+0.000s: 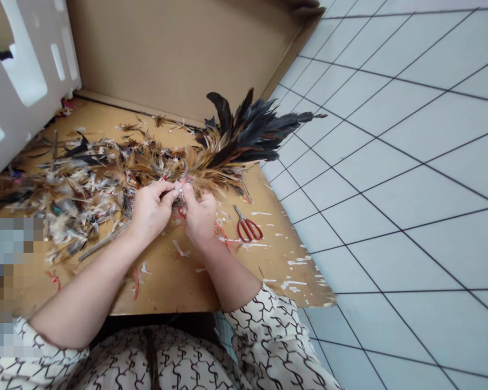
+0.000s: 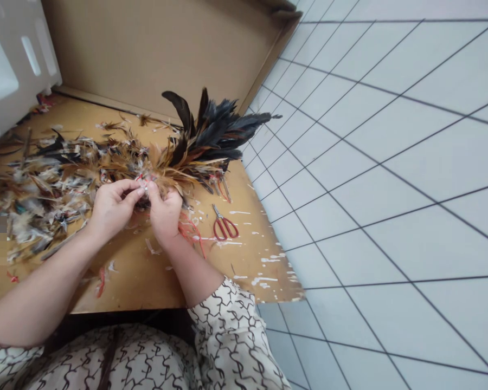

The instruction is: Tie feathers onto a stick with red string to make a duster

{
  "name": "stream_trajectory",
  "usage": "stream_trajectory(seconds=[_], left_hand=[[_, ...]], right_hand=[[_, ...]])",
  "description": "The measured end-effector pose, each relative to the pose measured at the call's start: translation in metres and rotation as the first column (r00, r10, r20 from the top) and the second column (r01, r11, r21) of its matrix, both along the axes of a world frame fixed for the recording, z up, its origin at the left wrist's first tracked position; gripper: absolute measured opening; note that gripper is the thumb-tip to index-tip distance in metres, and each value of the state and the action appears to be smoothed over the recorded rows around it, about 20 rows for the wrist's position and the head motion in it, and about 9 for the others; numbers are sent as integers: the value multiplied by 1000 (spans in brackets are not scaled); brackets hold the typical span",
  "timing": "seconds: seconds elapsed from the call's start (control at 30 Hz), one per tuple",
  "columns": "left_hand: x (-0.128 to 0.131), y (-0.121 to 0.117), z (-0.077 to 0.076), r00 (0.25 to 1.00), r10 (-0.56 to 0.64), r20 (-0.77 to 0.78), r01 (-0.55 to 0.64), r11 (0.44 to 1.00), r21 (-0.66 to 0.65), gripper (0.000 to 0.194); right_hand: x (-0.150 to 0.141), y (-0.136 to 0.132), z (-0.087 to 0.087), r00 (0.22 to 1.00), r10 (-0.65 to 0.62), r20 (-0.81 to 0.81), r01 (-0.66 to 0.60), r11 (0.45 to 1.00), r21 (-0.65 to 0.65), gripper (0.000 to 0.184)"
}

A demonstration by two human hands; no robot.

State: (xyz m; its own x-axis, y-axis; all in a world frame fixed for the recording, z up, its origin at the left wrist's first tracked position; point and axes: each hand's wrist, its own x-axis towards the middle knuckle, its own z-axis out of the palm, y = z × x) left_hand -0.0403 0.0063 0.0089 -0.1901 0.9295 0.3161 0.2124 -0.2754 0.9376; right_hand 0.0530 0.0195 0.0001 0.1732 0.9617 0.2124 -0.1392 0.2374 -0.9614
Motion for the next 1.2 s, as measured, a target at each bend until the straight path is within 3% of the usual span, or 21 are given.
stream_trajectory(seconds=[0.27,0.53,0.67,0.97,1.2], left_hand=[[-1,-1,-1,988,75,-134,-66,996,67,15],[-13,7,-4,973,191,-131,-177,977,116,14],[-19,10,-8,934,282,-218,-243,952,188,15],[-8,5,-14,800,402,-446,-190,874,447,20],[-3,6,-22,724,454,-520,-148,838,525,24]], right_hand=[[2,0,6,997,64,31,-65,997,42,18],[9,-1,7,965,197,172,-204,979,20,12],[8,-10,9,927,212,309,-220,975,-9,13],[2,-21,19,954,118,274,-153,982,111,11],[3,-17,12,954,95,286,-145,977,159,12]])
